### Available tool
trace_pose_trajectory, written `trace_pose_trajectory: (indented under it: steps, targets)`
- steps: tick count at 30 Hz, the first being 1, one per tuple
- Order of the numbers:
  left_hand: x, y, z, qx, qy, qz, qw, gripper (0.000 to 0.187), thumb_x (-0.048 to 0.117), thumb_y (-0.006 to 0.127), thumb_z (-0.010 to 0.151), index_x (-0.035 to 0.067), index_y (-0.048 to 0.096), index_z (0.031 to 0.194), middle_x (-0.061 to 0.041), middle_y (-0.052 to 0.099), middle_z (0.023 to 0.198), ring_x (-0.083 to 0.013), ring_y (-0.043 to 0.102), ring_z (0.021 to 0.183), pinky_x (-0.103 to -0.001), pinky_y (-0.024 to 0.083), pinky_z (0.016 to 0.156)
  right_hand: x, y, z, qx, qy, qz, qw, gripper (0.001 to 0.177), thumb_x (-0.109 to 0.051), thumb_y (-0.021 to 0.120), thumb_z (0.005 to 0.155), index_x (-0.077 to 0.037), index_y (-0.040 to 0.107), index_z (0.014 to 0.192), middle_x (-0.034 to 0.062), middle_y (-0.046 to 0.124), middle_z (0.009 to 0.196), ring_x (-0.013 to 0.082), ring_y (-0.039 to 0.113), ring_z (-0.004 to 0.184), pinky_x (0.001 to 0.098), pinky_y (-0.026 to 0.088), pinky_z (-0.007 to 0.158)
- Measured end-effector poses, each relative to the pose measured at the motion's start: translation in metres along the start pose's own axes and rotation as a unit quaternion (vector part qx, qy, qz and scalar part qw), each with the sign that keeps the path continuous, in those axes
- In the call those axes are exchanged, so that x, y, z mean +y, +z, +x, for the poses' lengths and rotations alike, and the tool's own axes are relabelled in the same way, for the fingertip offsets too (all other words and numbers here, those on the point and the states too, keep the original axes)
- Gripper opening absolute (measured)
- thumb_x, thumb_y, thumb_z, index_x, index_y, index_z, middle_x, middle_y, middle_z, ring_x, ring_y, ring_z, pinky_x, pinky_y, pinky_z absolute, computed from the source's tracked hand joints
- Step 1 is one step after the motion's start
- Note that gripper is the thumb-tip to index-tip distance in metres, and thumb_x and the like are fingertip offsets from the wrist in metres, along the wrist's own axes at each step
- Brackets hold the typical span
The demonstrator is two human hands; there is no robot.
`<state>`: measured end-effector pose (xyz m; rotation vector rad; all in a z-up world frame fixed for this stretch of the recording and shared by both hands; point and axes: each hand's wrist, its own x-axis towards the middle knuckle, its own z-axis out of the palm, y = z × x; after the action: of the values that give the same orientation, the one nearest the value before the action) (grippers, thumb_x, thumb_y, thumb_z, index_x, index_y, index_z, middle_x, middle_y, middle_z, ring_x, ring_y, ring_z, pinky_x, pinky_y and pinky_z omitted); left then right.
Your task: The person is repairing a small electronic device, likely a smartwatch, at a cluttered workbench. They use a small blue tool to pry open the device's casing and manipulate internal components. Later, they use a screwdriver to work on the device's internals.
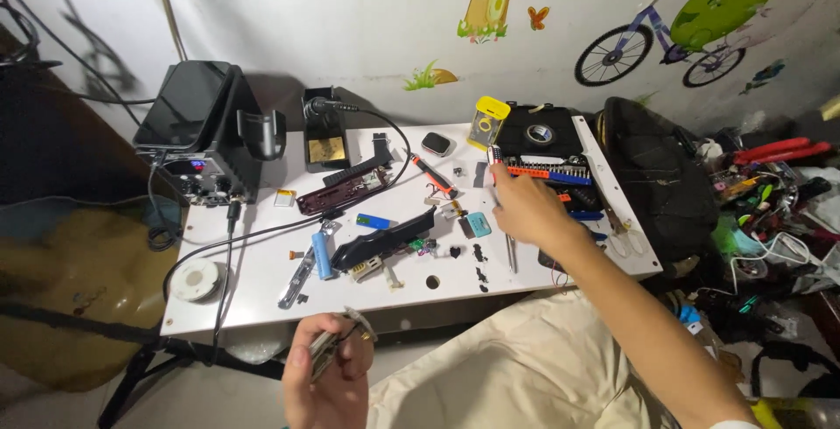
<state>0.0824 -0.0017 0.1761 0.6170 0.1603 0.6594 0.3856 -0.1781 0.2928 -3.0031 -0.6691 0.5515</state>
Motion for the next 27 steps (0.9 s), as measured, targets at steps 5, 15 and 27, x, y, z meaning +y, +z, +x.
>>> trace_pose_trajectory:
  steps: [5, 15, 27]
  targets:
    - [-0.005, 0.014, -0.008, 0.002, -0.033, -0.021, 0.999, 0.046, 0.047, 0.061, 0.113, 0.003, 0.074, 0.117, -0.009, 0.052, 0.084, -0.0205, 0.034, 0.068, -0.038, 0.028, 0.062, 0.03, 0.021, 0.032, 0.048, -0.027, 0.072, 0.996, 0.08, -0.015, 0.068, 0.094, -0.017, 0.042, 0.17, 0.0269, 0.077, 0.11, 0.0474, 0.075, 0.109, 0.0553, 0.056, 0.09]
    - [-0.015, 0.037, -0.016, 0.069, -0.115, -0.098, 0.986, 0.053, 0.052, 0.05, 0.12, 0.002, 0.07, 0.12, -0.01, 0.055, 0.085, -0.019, 0.042, 0.068, -0.037, 0.036, 0.065, 0.019, 0.0, -0.063, 0.312, -0.117, 0.494, 0.803, 0.038, -0.01, 0.064, 0.11, 0.003, 0.064, 0.145, 0.0085, 0.06, 0.138, 0.0205, 0.066, 0.056, 0.0272, 0.048, 0.056]
    - [-0.03, 0.047, -0.022, 0.118, -0.14, -0.11, 0.977, 0.055, 0.053, 0.05, 0.119, 0.001, 0.068, 0.121, -0.012, 0.055, 0.084, -0.0172, 0.036, 0.063, -0.033, 0.03, 0.062, -0.122, 0.048, -0.128, -0.062, -0.253, 0.9, 0.349, 0.033, -0.041, 0.046, 0.125, -0.015, 0.065, 0.117, -0.0032, 0.042, 0.088, 0.0082, 0.023, 0.057, 0.0248, 0.018, 0.046]
